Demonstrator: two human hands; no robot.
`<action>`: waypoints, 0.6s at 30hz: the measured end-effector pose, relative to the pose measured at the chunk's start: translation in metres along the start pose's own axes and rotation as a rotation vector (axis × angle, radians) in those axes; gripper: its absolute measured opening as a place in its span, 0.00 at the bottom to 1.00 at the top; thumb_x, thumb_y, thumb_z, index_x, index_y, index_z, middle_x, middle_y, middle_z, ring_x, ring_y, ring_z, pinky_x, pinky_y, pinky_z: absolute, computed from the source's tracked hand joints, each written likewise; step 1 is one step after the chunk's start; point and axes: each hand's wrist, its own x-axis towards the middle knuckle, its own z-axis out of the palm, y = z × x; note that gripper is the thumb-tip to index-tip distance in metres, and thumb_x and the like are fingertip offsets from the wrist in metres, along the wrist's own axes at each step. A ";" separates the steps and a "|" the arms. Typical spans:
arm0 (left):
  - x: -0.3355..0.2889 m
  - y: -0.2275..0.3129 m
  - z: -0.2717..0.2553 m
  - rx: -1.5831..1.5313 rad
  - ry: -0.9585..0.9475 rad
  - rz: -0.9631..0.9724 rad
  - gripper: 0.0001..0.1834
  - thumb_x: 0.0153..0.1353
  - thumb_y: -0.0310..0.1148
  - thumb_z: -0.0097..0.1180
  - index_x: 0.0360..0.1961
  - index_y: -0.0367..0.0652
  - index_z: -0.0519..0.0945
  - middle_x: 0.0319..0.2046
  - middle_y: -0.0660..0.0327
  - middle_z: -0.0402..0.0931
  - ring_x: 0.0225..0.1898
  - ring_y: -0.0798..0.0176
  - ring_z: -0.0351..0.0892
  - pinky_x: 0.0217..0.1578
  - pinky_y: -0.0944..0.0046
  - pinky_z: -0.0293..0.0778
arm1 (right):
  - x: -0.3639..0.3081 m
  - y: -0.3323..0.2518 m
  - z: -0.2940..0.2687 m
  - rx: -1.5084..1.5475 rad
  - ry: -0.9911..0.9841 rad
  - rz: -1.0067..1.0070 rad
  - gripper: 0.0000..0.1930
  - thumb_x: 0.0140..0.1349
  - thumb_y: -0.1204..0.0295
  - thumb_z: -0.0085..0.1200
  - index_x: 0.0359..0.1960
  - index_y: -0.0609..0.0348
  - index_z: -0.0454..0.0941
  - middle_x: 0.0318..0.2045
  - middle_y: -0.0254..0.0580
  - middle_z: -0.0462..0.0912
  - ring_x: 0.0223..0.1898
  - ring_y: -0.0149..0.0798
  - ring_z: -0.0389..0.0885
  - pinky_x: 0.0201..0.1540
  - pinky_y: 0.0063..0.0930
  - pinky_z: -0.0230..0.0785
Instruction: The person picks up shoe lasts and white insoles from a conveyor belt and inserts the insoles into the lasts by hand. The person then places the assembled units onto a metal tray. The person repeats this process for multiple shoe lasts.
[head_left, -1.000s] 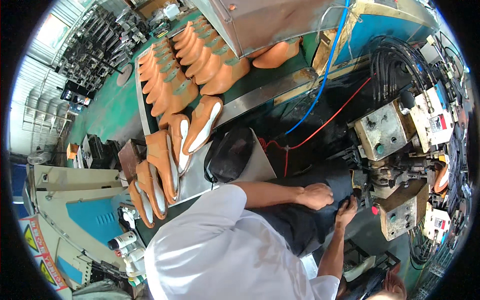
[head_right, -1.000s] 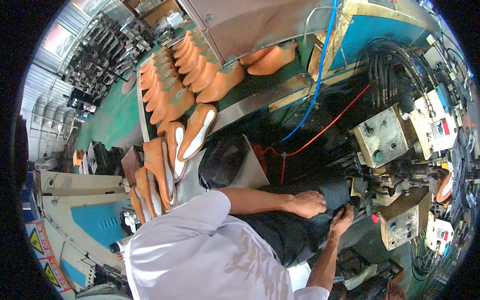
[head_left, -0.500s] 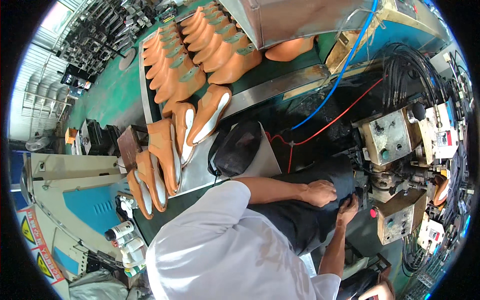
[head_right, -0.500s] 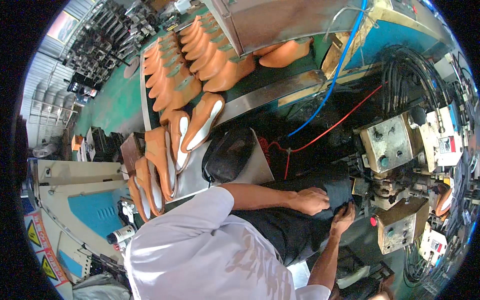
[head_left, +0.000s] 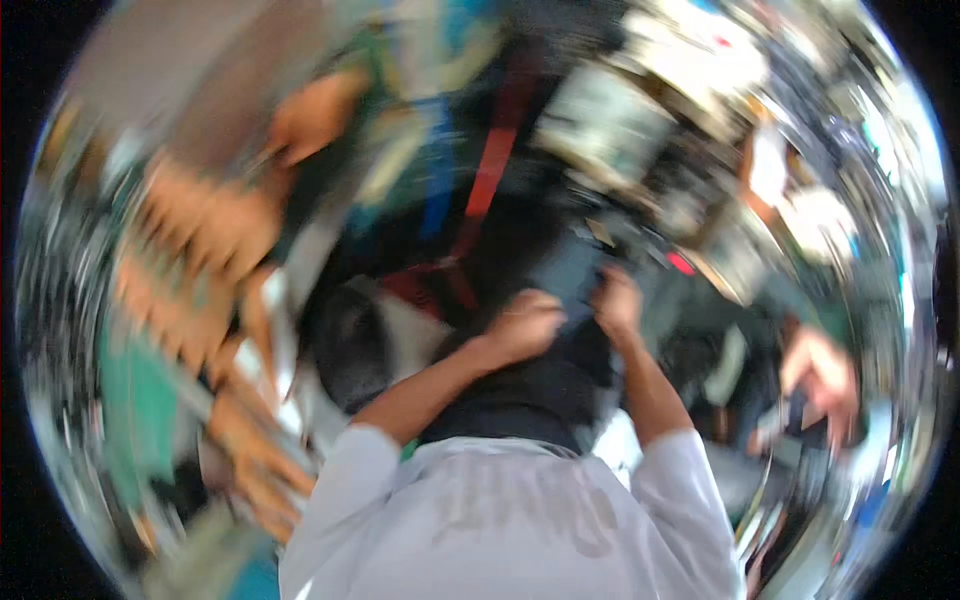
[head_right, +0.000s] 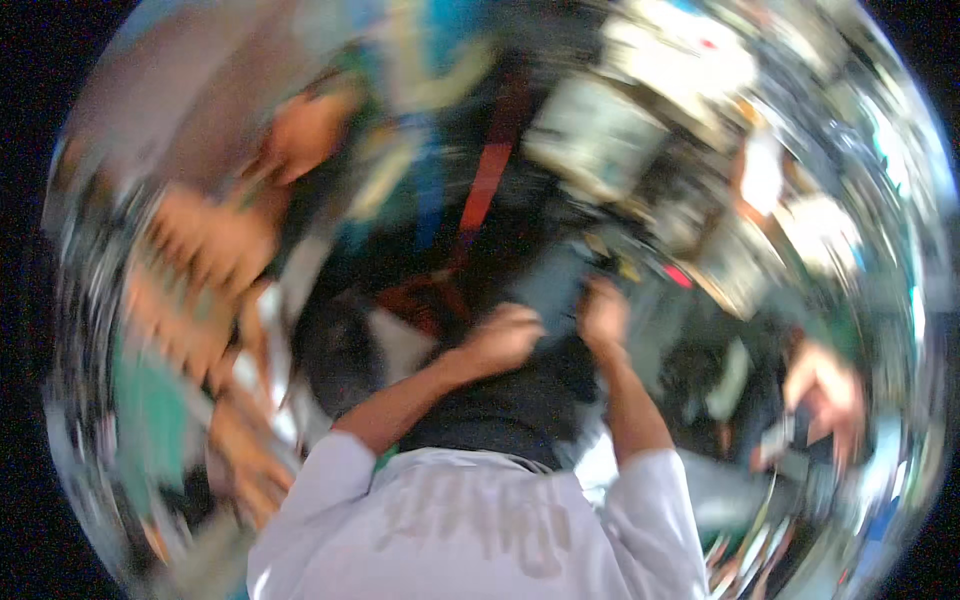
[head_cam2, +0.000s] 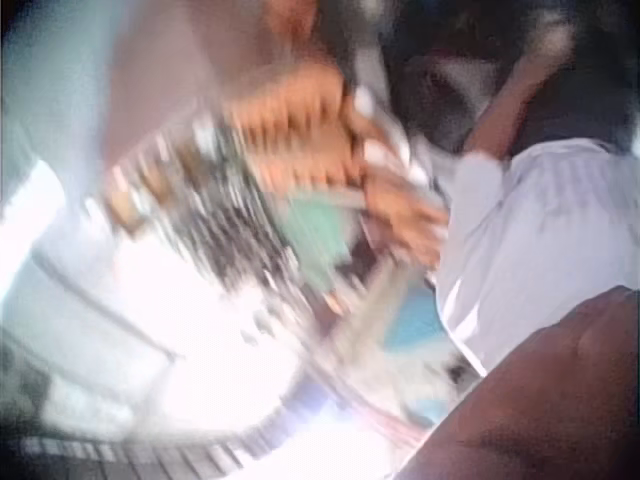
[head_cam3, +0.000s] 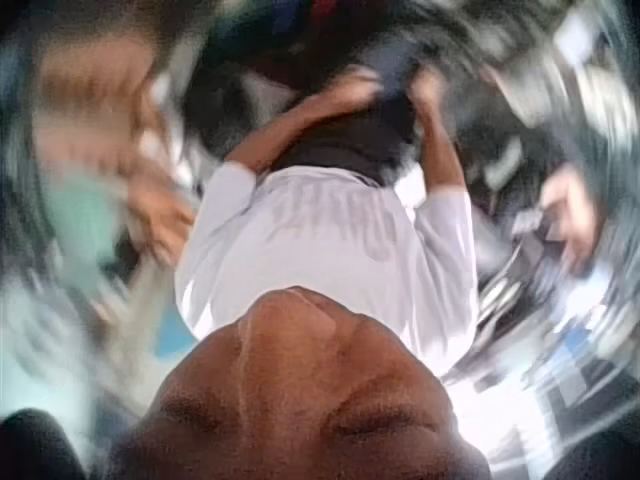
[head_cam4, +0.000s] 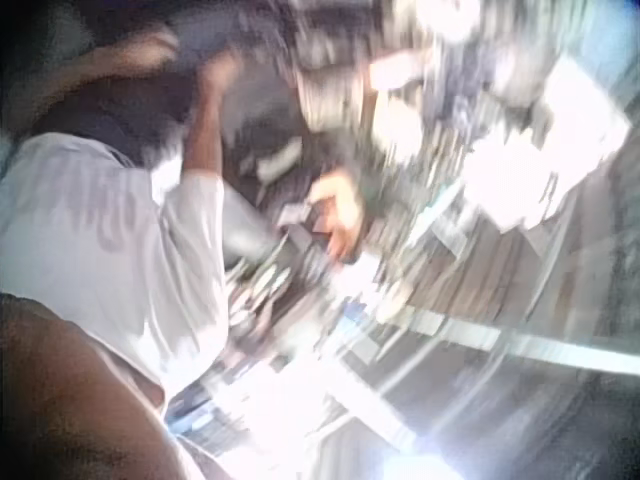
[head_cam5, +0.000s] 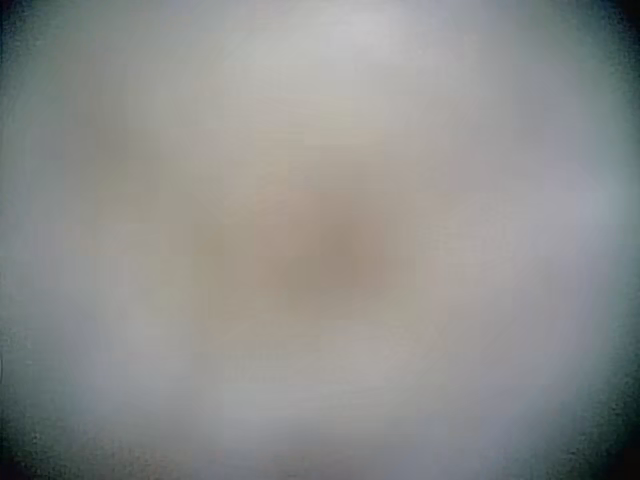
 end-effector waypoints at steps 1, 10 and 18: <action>-0.001 0.003 0.002 0.022 0.175 0.062 0.13 0.63 0.31 0.56 0.44 0.41 0.89 0.46 0.48 0.83 0.54 0.42 0.80 0.62 0.43 0.72 | -0.001 0.008 0.003 0.039 -0.106 0.175 0.17 0.63 0.74 0.58 0.54 0.63 0.85 0.49 0.58 0.87 0.52 0.62 0.85 0.59 0.52 0.78; 0.107 0.025 -0.027 -0.308 -0.046 -0.090 0.14 0.74 0.29 0.57 0.54 0.33 0.85 0.47 0.41 0.87 0.51 0.39 0.87 0.55 0.46 0.80 | -0.062 -0.014 -0.023 0.141 0.145 0.234 0.18 0.62 0.74 0.61 0.54 0.64 0.85 0.66 0.51 0.81 0.73 0.54 0.73 0.78 0.50 0.61; 0.373 0.042 -0.049 -0.369 0.117 -0.038 0.34 0.83 0.53 0.49 0.73 0.33 0.73 0.62 0.51 0.84 0.62 0.55 0.84 0.69 0.54 0.72 | -0.057 -0.009 -0.018 0.136 0.165 0.354 0.16 0.63 0.70 0.61 0.52 0.62 0.87 0.66 0.45 0.81 0.73 0.48 0.71 0.76 0.47 0.61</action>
